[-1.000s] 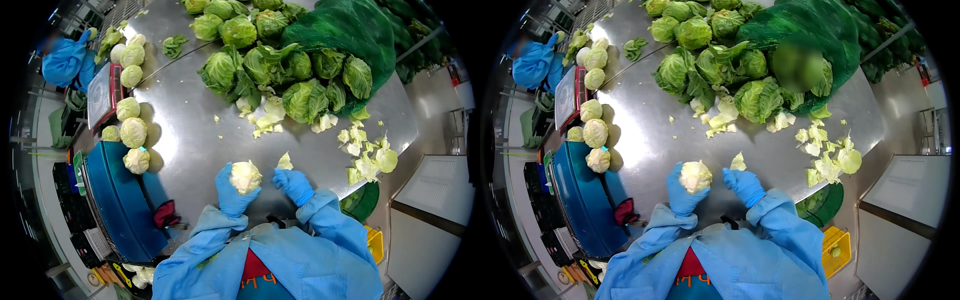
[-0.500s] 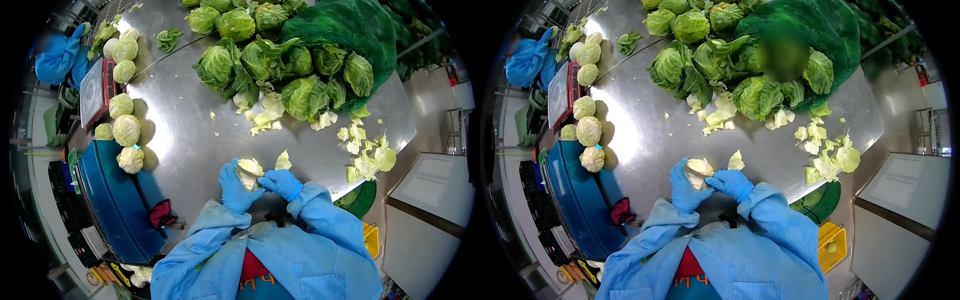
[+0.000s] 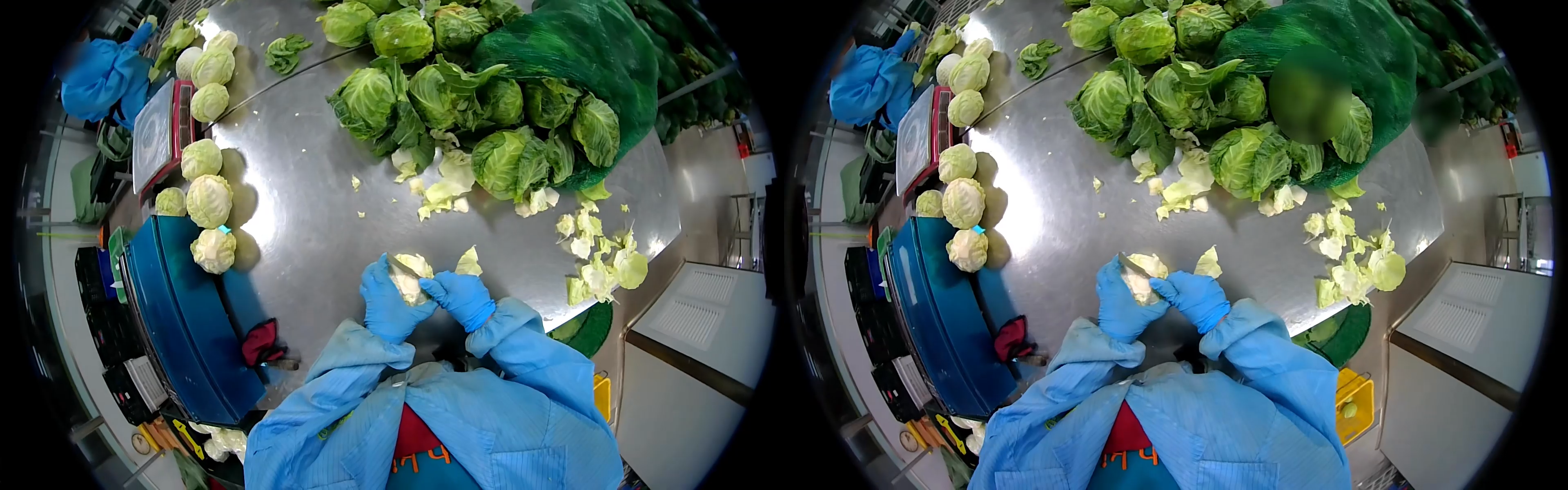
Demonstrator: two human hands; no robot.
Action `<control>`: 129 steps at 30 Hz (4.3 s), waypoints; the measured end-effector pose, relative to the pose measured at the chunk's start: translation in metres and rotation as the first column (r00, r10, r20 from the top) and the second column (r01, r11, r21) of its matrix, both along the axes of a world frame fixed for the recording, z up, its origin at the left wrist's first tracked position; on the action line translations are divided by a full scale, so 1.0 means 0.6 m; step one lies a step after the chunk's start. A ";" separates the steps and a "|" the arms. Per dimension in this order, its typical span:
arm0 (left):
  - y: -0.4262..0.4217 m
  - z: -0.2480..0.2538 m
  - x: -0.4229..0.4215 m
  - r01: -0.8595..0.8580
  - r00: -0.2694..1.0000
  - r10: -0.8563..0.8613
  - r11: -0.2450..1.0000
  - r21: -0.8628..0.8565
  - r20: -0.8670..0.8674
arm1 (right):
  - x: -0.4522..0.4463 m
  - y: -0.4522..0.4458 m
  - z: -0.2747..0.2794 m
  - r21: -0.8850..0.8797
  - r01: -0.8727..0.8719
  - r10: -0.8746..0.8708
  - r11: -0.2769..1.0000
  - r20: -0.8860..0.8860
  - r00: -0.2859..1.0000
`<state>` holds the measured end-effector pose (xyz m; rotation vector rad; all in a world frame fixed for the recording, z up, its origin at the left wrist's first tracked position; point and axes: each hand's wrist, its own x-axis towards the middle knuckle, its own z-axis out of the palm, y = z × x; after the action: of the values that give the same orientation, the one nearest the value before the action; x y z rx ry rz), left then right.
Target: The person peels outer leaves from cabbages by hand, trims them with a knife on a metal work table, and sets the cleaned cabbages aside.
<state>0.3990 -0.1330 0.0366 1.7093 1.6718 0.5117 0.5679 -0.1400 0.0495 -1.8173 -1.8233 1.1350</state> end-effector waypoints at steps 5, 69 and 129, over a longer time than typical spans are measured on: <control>0.004 0.023 0.000 0.010 1.000 -0.010 1.000 0.003 0.015 | 0.015 0.014 0.011 -0.240 -0.046 0.002 0.970 -0.181 0.983; -0.016 -0.004 -0.146 0.329 0.300 0.374 0.823 -0.463 0.877 | -0.025 0.062 0.049 -0.449 0.078 -0.418 0.890 -0.735 0.534; 0.031 0.067 -0.199 -0.343 0.930 0.331 0.938 0.054 0.159 | -0.134 0.082 0.103 -0.223 -0.619 0.244 0.753 -0.779 0.578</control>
<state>0.2798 -0.1144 0.0766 1.4023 1.8652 0.8567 0.4873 -0.0908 0.1112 -0.7845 -1.5906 2.2734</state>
